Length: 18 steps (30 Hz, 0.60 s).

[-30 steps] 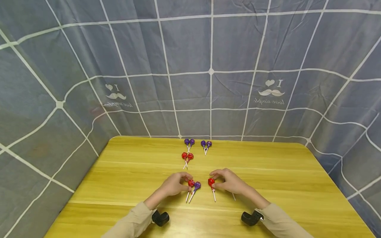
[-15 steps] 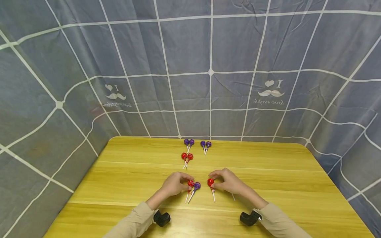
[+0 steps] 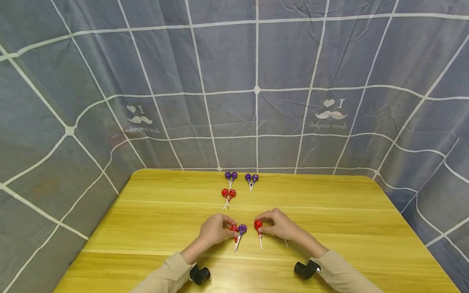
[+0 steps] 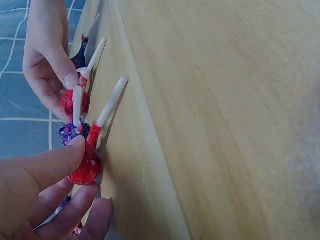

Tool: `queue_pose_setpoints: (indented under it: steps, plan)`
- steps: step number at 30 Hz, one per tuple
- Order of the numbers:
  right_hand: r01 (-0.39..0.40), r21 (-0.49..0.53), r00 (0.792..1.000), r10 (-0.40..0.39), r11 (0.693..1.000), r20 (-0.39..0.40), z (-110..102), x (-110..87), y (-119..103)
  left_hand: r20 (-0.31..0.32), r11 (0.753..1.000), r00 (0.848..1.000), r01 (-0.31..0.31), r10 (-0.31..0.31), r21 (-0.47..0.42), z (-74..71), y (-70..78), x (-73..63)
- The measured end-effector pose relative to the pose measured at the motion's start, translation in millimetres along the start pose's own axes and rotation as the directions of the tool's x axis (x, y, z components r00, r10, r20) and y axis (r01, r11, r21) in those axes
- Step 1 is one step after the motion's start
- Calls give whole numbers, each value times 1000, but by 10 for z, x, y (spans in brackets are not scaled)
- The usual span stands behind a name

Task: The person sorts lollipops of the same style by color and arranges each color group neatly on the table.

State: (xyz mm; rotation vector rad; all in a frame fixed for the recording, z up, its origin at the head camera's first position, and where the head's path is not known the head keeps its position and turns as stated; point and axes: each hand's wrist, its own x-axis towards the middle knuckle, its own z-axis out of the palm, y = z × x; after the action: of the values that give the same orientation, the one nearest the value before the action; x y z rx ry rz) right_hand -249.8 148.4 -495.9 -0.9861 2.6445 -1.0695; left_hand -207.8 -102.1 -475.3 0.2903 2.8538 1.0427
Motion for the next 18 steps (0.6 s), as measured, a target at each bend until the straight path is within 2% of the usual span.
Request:
queue_pose_setpoints:
  steps: [7,18]
  plan:
    - [-23,-8,999,23,1000,27,-5,3,-22,-16,1000,1000,4,-4,-8,29,-9,-12]
    - [-29,-47,999,31,998,22,-20,-7,-23,-7,999,1000,14,-14,-31,22,1,-31]
